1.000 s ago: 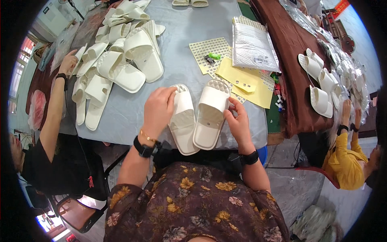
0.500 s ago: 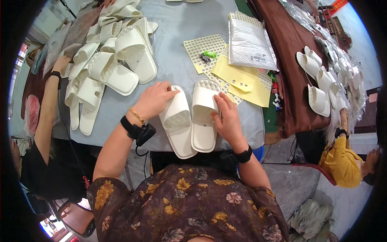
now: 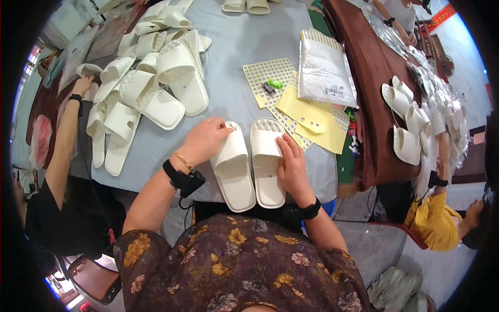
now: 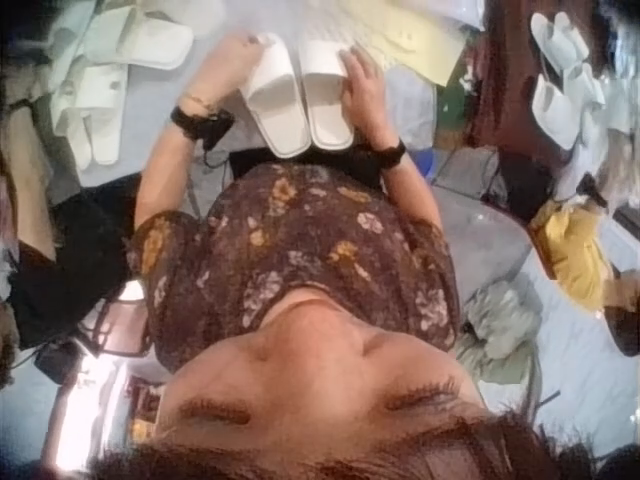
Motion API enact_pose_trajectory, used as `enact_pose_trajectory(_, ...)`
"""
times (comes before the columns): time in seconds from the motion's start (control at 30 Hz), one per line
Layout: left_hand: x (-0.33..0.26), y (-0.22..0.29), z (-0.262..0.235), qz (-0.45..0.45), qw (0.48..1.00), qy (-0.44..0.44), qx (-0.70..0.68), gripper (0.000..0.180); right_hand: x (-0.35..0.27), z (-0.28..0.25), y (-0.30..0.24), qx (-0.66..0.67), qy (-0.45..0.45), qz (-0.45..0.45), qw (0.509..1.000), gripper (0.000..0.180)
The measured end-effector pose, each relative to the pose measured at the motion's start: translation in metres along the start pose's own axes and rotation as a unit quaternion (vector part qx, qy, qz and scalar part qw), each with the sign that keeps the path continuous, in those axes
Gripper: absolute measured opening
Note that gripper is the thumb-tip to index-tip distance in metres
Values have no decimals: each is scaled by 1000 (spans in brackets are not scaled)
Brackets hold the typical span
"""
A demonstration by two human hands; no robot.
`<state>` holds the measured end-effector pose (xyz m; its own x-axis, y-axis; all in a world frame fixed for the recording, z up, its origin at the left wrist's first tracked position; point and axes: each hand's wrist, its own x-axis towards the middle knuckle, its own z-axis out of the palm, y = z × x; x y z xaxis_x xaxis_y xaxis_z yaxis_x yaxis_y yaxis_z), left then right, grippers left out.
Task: Checking and organizing white slippers for packaging in a factory setting.
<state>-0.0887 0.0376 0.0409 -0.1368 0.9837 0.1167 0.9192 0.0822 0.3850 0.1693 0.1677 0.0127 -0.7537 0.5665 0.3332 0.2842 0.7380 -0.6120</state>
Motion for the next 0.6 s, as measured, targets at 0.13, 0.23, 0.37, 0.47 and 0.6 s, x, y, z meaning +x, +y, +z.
enact_pose_trajectory(0.13,-2,10,-9,-218,944,-3,-247,35,-8,12,4,1,-14,21,1000,67)
enact_pose_trajectory(0.23,-8,1,27,5,991,124,-46,22,-18,11,16,-19,9,4,1000,66)
enact_pose_trajectory(0.37,-30,38,25,-42,976,205,-64,34,-24,6,15,-27,-1,13,1000,62)
enact_pose_trajectory(0.47,-62,65,38,8,948,310,-68,35,-20,7,10,-32,-11,10,999,59)
enact_pose_trajectory(0.6,-81,95,50,17,947,267,-177,24,-16,11,13,-25,-3,-18,1000,59)
